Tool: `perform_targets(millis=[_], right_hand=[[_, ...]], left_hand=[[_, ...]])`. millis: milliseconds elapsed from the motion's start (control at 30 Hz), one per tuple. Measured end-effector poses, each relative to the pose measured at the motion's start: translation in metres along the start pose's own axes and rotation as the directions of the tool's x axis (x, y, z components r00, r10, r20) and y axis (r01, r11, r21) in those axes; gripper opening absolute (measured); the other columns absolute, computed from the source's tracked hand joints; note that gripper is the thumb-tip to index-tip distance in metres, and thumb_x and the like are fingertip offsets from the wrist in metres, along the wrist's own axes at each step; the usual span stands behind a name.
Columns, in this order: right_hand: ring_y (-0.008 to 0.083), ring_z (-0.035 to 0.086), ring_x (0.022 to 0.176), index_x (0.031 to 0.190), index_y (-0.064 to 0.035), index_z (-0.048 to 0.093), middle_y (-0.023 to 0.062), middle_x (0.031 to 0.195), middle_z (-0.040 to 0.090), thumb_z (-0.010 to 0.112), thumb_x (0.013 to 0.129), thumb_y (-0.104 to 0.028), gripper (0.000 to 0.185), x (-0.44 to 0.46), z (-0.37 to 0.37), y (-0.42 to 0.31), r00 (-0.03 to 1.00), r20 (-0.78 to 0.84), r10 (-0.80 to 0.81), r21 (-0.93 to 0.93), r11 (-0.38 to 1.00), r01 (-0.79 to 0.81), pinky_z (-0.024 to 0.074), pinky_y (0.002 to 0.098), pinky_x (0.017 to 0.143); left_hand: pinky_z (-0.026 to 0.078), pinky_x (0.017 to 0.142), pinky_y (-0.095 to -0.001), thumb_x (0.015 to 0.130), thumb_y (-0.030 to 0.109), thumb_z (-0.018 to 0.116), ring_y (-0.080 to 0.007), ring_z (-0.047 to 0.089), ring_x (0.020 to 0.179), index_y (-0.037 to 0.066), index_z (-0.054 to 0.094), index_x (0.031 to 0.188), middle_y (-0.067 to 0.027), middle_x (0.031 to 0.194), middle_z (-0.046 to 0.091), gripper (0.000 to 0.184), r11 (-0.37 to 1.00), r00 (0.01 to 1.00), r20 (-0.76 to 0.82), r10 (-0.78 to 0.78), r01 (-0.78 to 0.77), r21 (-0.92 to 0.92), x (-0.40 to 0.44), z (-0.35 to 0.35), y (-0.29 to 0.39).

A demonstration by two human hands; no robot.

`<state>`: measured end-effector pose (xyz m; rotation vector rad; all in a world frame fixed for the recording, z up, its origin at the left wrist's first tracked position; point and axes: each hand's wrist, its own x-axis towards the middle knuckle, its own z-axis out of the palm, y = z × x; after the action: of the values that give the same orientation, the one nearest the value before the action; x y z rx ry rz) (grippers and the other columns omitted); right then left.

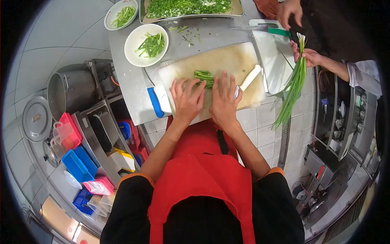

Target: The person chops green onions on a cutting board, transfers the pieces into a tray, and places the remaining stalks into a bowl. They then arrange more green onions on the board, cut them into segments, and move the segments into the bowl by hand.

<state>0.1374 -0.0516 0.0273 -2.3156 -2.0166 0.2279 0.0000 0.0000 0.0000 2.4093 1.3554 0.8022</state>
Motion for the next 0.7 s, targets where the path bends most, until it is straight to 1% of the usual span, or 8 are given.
perform_targets(millis=[67, 200, 267, 300, 367, 467, 600, 700], right_hand=[[0.045, 0.015, 0.148, 0.146, 0.0021, 0.041, 0.0212, 0.162, 0.017, 0.071, 0.072, -0.012, 0.081, 0.0, -0.012, -0.001, 0.994, 0.104, -0.03, 0.051, 0.998, 0.024, 0.0182, 0.0711, 0.108], [0.0447, 0.013, 0.148, 0.146, 0.0025, 0.041, 0.0217, 0.162, 0.016, 0.064, 0.082, -0.014, 0.069, 0.008, -0.004, -0.009, 0.994, 0.089, -0.058, 0.111, 0.993, 0.047, 0.0175, 0.0726, 0.107], [0.0436, 0.011, 0.149, 0.147, 0.0018, 0.04, 0.0204, 0.163, 0.015, 0.057, 0.094, -0.028, 0.064, 0.012, 0.004, 0.0, 1.0, -0.007, -0.03, 0.125, 0.992, 0.03, 0.0155, 0.0739, 0.107], [0.0436, 0.011, 0.149, 0.147, 0.0018, 0.04, 0.0204, 0.163, 0.015, 0.057, 0.094, -0.028, 0.064, 0.013, 0.002, 0.006, 1.0, -0.003, -0.027, 0.12, 0.992, 0.027, 0.0155, 0.0739, 0.107], [0.0422, 0.008, 0.15, 0.148, 0.001, 0.039, 0.0177, 0.163, 0.015, 0.05, 0.098, -0.048, 0.071, 0.018, -0.006, 0.015, 0.991, -0.038, -0.126, 0.111, 0.985, 0.13, 0.0108, 0.0749, 0.108], [0.041, 0.007, 0.151, 0.149, 0.0003, 0.039, 0.0159, 0.163, 0.017, 0.048, 0.096, -0.058, 0.079, 0.022, -0.006, 0.022, 0.977, -0.026, -0.211, 0.066, 0.975, 0.213, 0.0077, 0.0747, 0.11], [0.0399, 0.007, 0.151, 0.148, 0.0005, 0.041, 0.0155, 0.163, 0.019, 0.048, 0.095, -0.061, 0.081, 0.024, 0.005, 0.023, 0.976, -0.02, -0.215, -0.017, 0.976, 0.215, 0.0084, 0.0747, 0.11], [0.0393, 0.008, 0.151, 0.148, -0.0015, 0.042, 0.0151, 0.163, 0.017, 0.053, 0.096, -0.047, 0.069, 0.021, -0.003, 0.029, 0.979, -0.01, -0.205, 0.071, 0.976, 0.205, 0.0103, 0.0741, 0.11]], left_hand=[[0.027, 0.112, -0.0559, 0.081, 0.017, 0.074, -0.0304, 0.05, 0.12, 0.02, 0.073, 0.114, -0.0068, 0.118, 0.061, 0.034, 1.0, 1.0, -0.009, -0.002, 0.002, 0.022, -0.001, 0.003, 0.003], [0.033, 0.109, -0.0542, 0.08, 0.018, 0.075, -0.0326, 0.05, 0.119, 0.018, 0.069, 0.12, -0.0089, 0.121, 0.06, 0.04, 0.998, 1.0, -0.009, 0.03, -0.029, 0.061, 0.005, -0.009, -0.012], [0.039, 0.107, -0.0528, 0.078, 0.017, 0.077, -0.036, 0.049, 0.125, 0.013, 0.066, 0.12, -0.0113, 0.128, 0.056, 0.043, 0.987, 0.998, 0.043, 0.035, -0.028, -0.157, 0.017, -0.019, -0.018], [0.039, 0.107, -0.0528, 0.078, 0.017, 0.077, -0.036, 0.049, 0.125, 0.013, 0.066, 0.12, -0.0113, 0.128, 0.056, 0.043, 0.986, 0.998, 0.044, 0.034, -0.026, -0.164, 0.022, -0.021, -0.023], [0.043, 0.107, -0.0485, 0.073, 0.017, 0.083, -0.039, 0.046, 0.134, 0.006, 0.062, 0.118, -0.0163, 0.138, 0.052, 0.051, 0.931, 0.968, 0.131, 0.216, -0.164, -0.325, 0.034, -0.023, -0.041], [0.048, 0.105, -0.0448, 0.071, 0.012, 0.084, -0.0369, 0.05, 0.132, 0.003, 0.063, 0.107, -0.016, 0.136, 0.054, 0.042, 0.876, 0.918, 0.188, 0.35, -0.249, -0.412, 0.047, -0.016, -0.054], [0.053, 0.097, -0.0416, 0.074, 0.008, 0.082, -0.0353, 0.058, 0.122, 0.002, 0.066, 0.099, -0.0139, 0.123, 0.063, 0.03, 0.809, 0.867, 0.129, 0.481, -0.382, -0.447, 0.057, -0.004, -0.053], [0.054, 0.094, -0.0404, 0.075, 0.008, 0.082, -0.0329, 0.062, 0.115, 0.003, 0.068, 0.094, -0.0123, 0.112, 0.067, 0.024, 0.808, 0.864, 0.103, 0.492, -0.41, -0.423, 0.056, -0.002, -0.049]])
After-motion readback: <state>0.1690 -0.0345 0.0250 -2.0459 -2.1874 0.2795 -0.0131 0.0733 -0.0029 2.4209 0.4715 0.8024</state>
